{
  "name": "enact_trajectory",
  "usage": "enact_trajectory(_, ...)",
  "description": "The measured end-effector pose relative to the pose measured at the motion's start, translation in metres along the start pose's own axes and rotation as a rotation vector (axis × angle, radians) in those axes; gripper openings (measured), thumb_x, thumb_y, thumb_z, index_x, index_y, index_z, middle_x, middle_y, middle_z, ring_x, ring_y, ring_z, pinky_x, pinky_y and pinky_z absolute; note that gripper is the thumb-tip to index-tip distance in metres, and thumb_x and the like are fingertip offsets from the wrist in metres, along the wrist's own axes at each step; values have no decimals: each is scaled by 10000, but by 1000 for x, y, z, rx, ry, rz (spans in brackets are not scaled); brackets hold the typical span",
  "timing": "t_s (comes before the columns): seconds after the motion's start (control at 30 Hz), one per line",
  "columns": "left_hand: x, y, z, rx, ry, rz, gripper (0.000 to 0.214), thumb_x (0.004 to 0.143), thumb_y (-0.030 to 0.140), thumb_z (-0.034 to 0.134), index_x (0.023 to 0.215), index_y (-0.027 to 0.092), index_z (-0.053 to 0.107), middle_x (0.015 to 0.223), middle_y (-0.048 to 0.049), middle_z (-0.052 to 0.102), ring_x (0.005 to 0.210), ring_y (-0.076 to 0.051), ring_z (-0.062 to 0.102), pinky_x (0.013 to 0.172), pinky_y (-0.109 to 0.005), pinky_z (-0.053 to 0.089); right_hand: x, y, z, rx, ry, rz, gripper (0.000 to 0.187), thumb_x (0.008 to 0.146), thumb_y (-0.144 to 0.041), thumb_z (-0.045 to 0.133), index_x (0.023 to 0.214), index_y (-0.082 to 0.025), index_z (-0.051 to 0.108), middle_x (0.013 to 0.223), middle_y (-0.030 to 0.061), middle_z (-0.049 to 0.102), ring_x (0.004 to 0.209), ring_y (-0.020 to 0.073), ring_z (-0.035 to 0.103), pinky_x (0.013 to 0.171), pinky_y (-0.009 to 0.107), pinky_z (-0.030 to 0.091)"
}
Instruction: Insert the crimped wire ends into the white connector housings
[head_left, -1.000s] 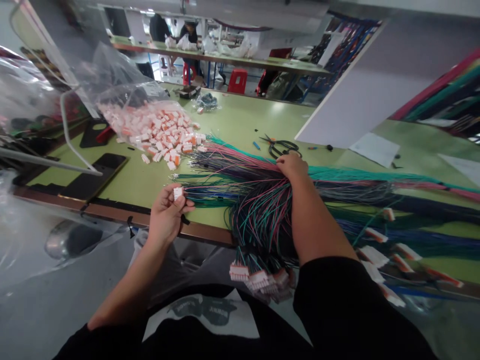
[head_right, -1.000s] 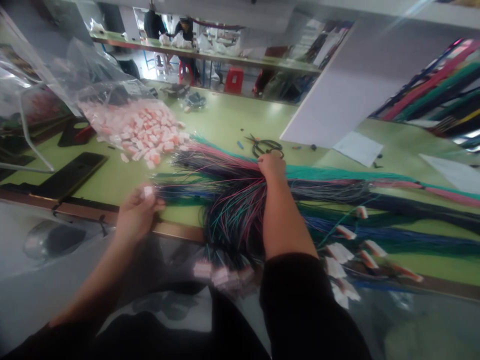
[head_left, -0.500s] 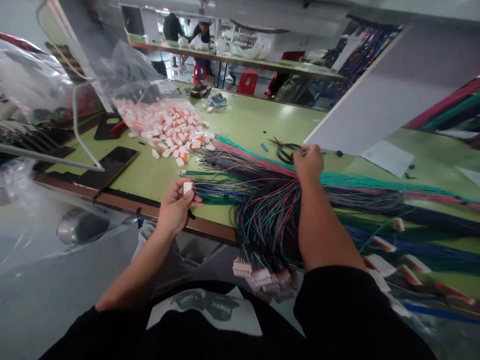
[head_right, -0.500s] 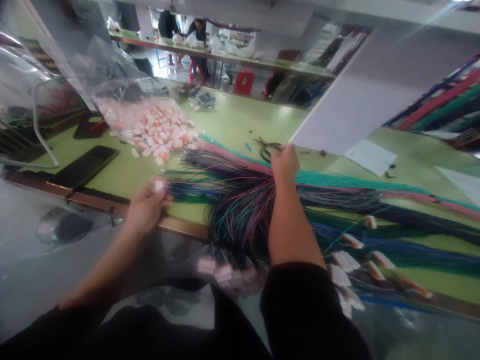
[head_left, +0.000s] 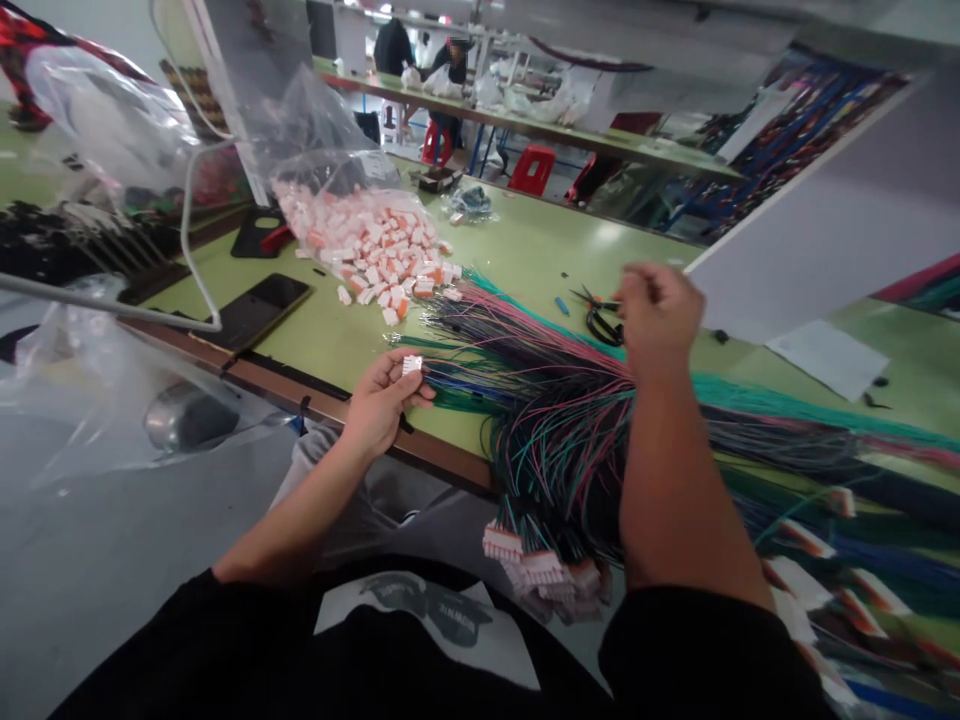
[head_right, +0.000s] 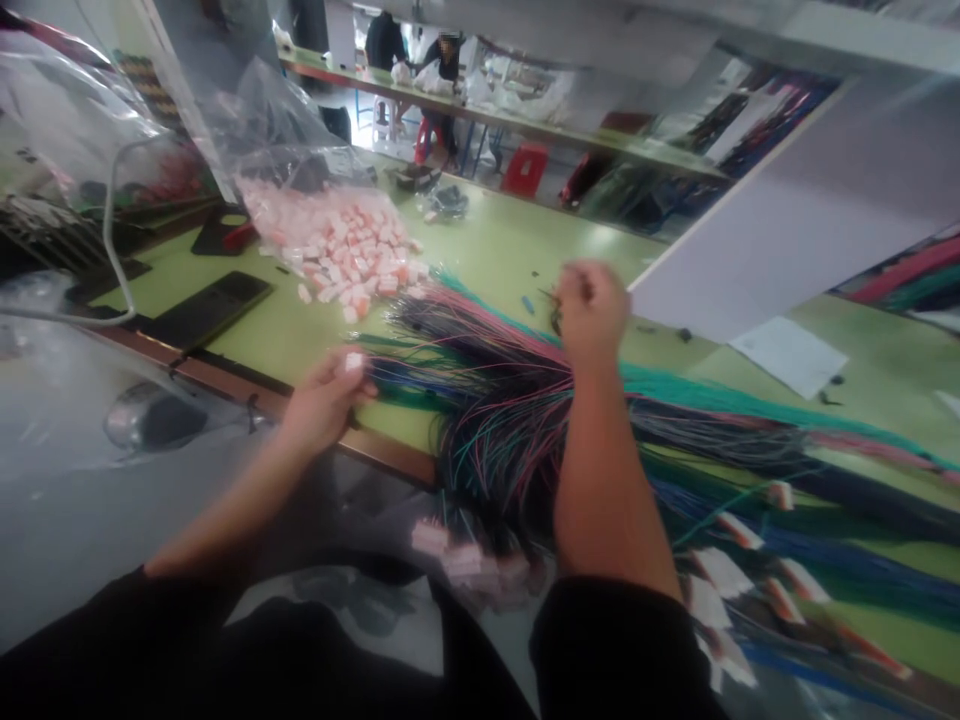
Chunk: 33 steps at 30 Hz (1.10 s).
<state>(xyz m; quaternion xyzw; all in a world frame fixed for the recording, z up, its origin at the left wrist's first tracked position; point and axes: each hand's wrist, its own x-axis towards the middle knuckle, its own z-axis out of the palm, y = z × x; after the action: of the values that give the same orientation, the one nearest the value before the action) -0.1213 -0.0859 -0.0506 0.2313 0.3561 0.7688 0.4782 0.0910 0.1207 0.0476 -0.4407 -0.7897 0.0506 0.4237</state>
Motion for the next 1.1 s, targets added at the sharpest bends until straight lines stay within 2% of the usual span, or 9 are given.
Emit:
enact_trajectory(0.07,1,0,-1,-13,-25,-6,407,596,258,819,920,164,591,691,38,656,535,-77,629,487,-163,524,-15,-28,17,58,-173,-85,193,831,-250,480,903,-186,648,782,51,661,712,161,590,677,299,441)
enact_trajectory(0.17,2,1,-3,-35,-70,-18,394,607,238,815,922,164,589,697,36,658,548,-79,634,490,-162,521,-39,-63,38,107,-445,-288,179,826,-271,506,839,-216,675,835,41,700,797,177,627,739,318,453)
enact_trajectory(0.27,3,2,-4,-39,-108,-41,340,643,203,789,913,166,585,694,37,653,563,-80,639,507,-163,522,-57,-81,52,143,-560,-396,196,838,-270,489,830,-214,676,851,44,711,798,176,629,733,315,450)
enact_trajectory(0.4,3,3,-5,-20,-141,-63,288,686,149,743,917,168,571,688,40,638,579,-77,639,523,-161,524,-71,-91,61,194,-570,-397,157,820,-258,503,803,-214,653,798,33,691,724,157,599,683,294,436)
enact_trajectory(0.6,4,5,-6,-33,-214,-67,334,646,159,772,906,167,562,689,42,641,592,-78,643,545,-161,531,-77,-103,61,266,-498,-322,117,782,-258,530,738,-220,632,731,15,629,672,139,547,645,274,412)
enact_trajectory(0.87,4,6,-7,7,-220,-95,350,659,178,762,917,174,526,680,46,629,610,-87,648,539,-161,518,-78,-109,54,270,-505,-319,117,714,-218,521,629,-200,599,629,-5,579,566,105,494,576,243,378)
enact_trajectory(0.97,4,6,-7,1,-241,-86,347,662,180,763,913,171,524,685,43,629,613,-88,650,544,-163,521,-80,-110,54,254,-497,-311,120,710,-226,514,621,-200,590,632,-1,588,566,106,493,571,241,372)
enact_trajectory(1.1,4,4,-5,19,-205,-70,363,644,215,786,895,175,526,675,40,621,596,-90,643,524,-166,514,-83,-112,55,228,-488,-275,122,712,-242,515,612,-212,578,628,5,602,587,121,506,585,250,378)
